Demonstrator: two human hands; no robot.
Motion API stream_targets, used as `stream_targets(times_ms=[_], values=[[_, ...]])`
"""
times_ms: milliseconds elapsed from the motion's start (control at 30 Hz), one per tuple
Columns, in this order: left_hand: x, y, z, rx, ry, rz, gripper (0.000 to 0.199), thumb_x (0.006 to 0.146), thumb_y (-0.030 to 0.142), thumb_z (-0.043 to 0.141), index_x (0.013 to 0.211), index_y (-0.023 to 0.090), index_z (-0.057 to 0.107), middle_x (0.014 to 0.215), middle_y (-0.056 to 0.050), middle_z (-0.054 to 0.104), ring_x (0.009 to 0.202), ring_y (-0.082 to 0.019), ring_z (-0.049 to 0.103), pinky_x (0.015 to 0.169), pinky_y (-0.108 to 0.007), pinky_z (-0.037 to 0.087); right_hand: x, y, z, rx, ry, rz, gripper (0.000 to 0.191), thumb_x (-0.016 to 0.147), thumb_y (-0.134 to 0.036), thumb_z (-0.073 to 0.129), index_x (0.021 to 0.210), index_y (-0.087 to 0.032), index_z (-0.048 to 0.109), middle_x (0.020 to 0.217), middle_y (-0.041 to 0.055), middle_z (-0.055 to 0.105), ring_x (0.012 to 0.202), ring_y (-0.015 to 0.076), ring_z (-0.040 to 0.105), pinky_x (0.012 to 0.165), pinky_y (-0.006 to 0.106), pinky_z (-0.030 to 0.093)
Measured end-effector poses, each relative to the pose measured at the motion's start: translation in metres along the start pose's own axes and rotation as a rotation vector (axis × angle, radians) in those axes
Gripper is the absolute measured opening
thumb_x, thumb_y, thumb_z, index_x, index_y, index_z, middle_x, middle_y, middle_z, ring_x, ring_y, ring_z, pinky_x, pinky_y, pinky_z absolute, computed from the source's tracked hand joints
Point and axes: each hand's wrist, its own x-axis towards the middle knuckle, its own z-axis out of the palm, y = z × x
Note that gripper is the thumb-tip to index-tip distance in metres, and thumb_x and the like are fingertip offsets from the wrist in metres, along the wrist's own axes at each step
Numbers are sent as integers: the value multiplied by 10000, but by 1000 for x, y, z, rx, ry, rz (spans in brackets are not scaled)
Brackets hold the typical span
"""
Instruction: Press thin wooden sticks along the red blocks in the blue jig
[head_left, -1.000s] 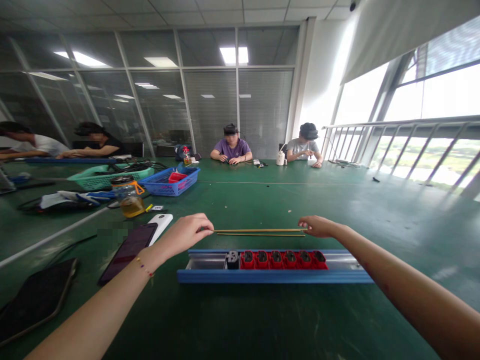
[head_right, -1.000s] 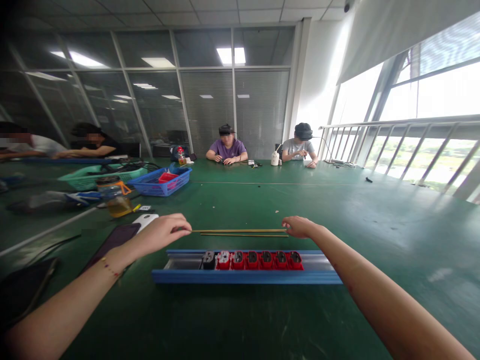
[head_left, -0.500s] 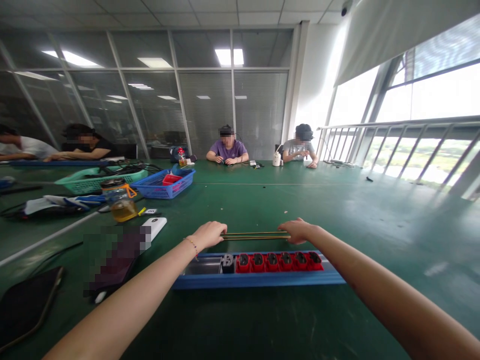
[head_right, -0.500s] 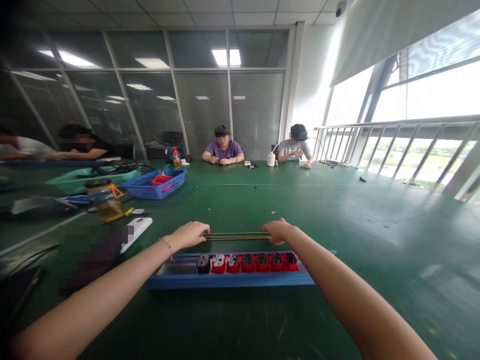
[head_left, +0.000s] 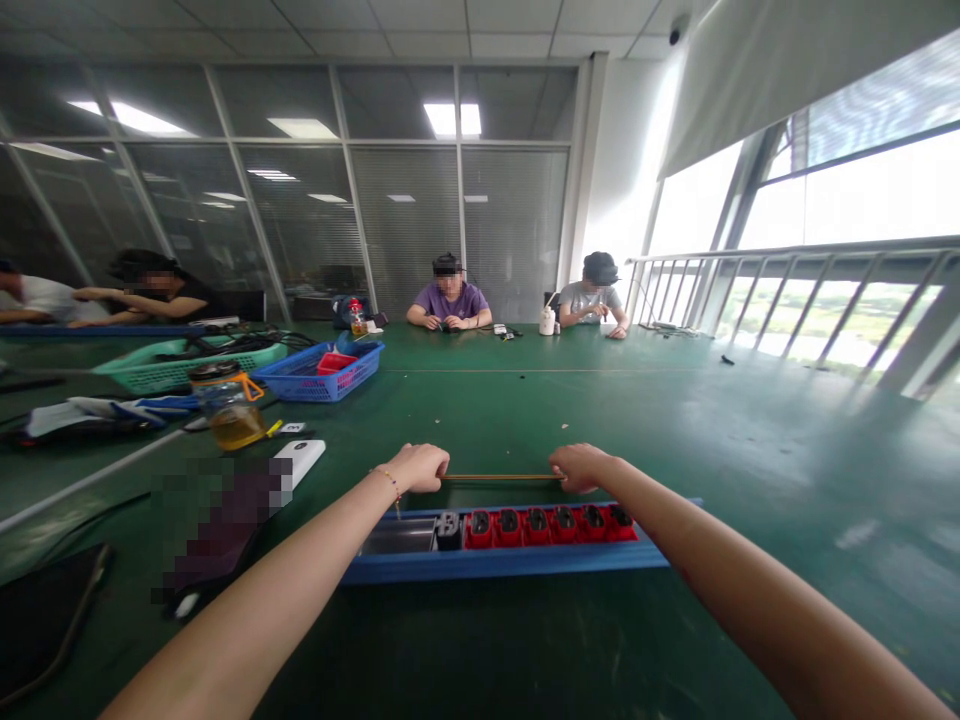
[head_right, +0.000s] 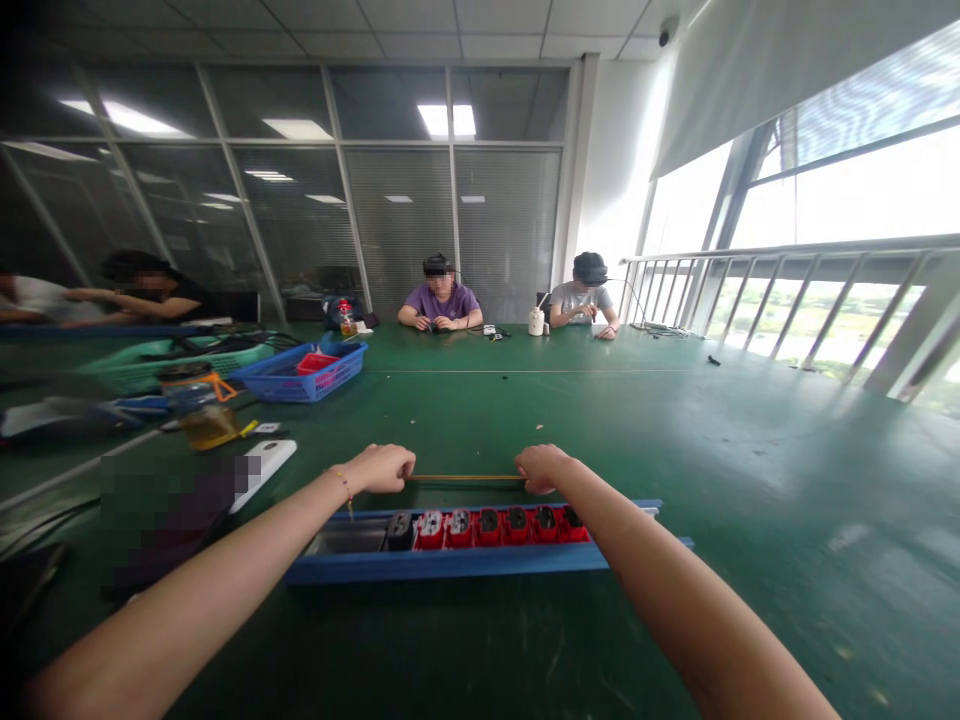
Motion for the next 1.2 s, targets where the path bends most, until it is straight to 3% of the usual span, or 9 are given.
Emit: stream_targets(times_ms=[200,300,400,467,633,800,900,1067,1200], values=[[-21,2,-13,-380,164,-8,138,680,229,459,752,190,571,778,-12,615,694,-140,555,626,-231,408,-36,13,-8,77,198,30,299,793,-222,373,906,-205,648,991,67,549,840,175,564,730,264,411],[-32,12,-21,-605,219,-27,169,712,252,431,805,179,552,728,-2,603,672,-140,550,604,-230,406,-52,13,-11,198,421,63,299,810,-225,362,905,-233,646,1044,37,536,868,155,552,754,248,403],[-44,25,-28,-756,197,0,246,728,297,459,918,171,550,733,-2,602,691,-143,550,611,-229,405,-65,7,-13,299,585,99,314,804,-188,369,951,-254,638,1024,14,580,889,155,552,771,256,395],[-54,32,-30,-801,189,17,300,756,381,459,944,170,562,710,4,595,675,-138,539,612,-227,397,-74,3,-13,344,605,97,319,788,-168,382,961,-252,637,984,11,609,868,155,560,758,256,402],[-78,44,-27,-812,302,-89,425,764,531,418,720,154,610,611,9,566,604,-134,504,573,-227,363,-103,0,-12,526,630,96,250,766,-268,472,950,-237,640,887,21,633,707,145,565,661,256,431],[-97,55,-25,-882,303,-116,381,749,505,465,813,173,639,741,-12,647,704,-164,554,631,-233,393,-128,-4,-2,958,448,90,335,785,-463,475,865,-178,632,787,35,636,722,170,563,638,259,440],[-103,63,-26,-839,301,-82,342,768,471,454,827,189,639,783,-9,662,730,-168,571,646,-230,400,-131,-10,7,1141,507,181,381,797,-504,441,834,-165,609,746,29,611,689,156,543,607,249,423],[-108,69,-23,-763,292,-63,329,787,465,429,838,201,619,743,4,660,676,-151,575,607,-217,403,-128,-14,17,1334,600,273,343,718,-506,557,785,-169,562,660,-5,559,575,109,481,514,212,367],[-107,68,-17,-767,272,-73,352,780,494,426,788,190,602,730,-2,653,670,-150,577,591,-214,408,-126,-11,26,1296,567,312,365,726,-533,526,740,-170,562,578,-26,516,511,95,433,469,207,331]])
